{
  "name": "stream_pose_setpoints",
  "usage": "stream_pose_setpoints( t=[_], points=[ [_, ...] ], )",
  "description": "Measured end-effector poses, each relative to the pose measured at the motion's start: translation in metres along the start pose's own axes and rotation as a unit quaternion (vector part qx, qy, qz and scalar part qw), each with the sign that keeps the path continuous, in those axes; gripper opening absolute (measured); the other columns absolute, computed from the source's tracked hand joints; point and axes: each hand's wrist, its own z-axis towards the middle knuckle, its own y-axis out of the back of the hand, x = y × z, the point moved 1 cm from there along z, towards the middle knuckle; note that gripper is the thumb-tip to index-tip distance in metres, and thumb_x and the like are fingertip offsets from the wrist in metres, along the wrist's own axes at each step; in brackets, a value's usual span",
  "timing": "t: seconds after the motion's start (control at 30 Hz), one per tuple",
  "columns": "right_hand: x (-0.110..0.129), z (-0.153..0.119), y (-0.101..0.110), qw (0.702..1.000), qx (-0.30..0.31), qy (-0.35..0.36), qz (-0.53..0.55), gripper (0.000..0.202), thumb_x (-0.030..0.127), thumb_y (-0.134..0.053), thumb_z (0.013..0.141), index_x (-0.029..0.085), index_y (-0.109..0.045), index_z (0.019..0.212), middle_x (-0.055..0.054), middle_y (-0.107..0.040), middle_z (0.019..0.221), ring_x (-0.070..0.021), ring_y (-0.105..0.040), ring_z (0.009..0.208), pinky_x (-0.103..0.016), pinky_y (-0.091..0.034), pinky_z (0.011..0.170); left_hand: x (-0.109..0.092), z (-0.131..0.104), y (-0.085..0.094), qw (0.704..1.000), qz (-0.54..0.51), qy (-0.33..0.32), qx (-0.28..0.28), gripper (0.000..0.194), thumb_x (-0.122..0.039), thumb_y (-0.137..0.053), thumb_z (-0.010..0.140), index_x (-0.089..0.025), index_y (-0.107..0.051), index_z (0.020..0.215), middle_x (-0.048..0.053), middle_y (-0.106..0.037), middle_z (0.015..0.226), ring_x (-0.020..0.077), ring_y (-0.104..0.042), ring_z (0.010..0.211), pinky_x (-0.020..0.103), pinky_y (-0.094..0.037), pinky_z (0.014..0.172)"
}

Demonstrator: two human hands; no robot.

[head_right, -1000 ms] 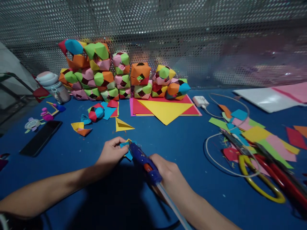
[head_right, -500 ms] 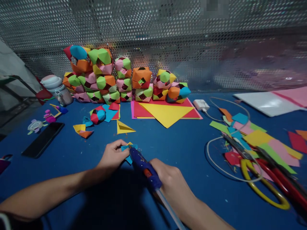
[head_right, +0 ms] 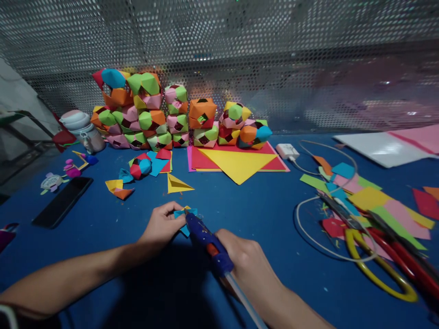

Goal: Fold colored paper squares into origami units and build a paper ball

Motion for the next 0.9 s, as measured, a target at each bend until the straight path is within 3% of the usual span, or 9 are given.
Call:
stream_pose_setpoints(
  t=[0.37, 0.67, 0.9],
  points=[
    [-0.0014, -0.0012, -0.0021, 1.0, 0.0, -0.01, 0.006, 0.012, 0.02, -0.042, 0.083, 0.019, -0.047, 0.072, 0.003, -0.045, 0.056, -0.0096, -0.039, 0.043, -0.021, -0.028, 0.044, -0.0055, -0.0017, -0.0011, 1.0, -0.021, 0.01, 0.005, 0.008, -0.011, -0.058, 0.062, -0.015, -0.053, 0.057, -0.009, -0.043, 0.04, 0.0034, -0.039, 0.034, 0.014, -0.028, 0.035],
    [-0.003, -0.002, -0.0006, 1.0, 0.008, 0.003, -0.001, 0.009, 0.017, -0.043, 0.082, 0.019, -0.047, 0.073, 0.003, -0.048, 0.056, -0.0096, -0.042, 0.045, -0.022, -0.029, 0.044, -0.0033, -0.002, 0.0006, 1.0, 0.013, -0.01, -0.007, 0.007, -0.014, -0.059, 0.062, -0.015, -0.053, 0.058, -0.011, -0.033, 0.039, 0.0021, -0.029, 0.034, 0.014, -0.024, 0.036],
    [0.0005, -0.0011, 0.0003, 1.0, 0.005, 0.01, -0.004, 0.009, 0.019, -0.043, 0.082, 0.019, -0.048, 0.074, 0.003, -0.047, 0.057, -0.0097, -0.042, 0.045, -0.022, -0.03, 0.045, -0.0004, 0.0, 0.0005, 0.999, 0.013, -0.031, -0.005, 0.01, -0.02, -0.063, 0.061, -0.014, -0.054, 0.059, -0.008, -0.038, 0.044, 0.0029, -0.03, 0.04, 0.015, -0.023, 0.04]
  ],
)
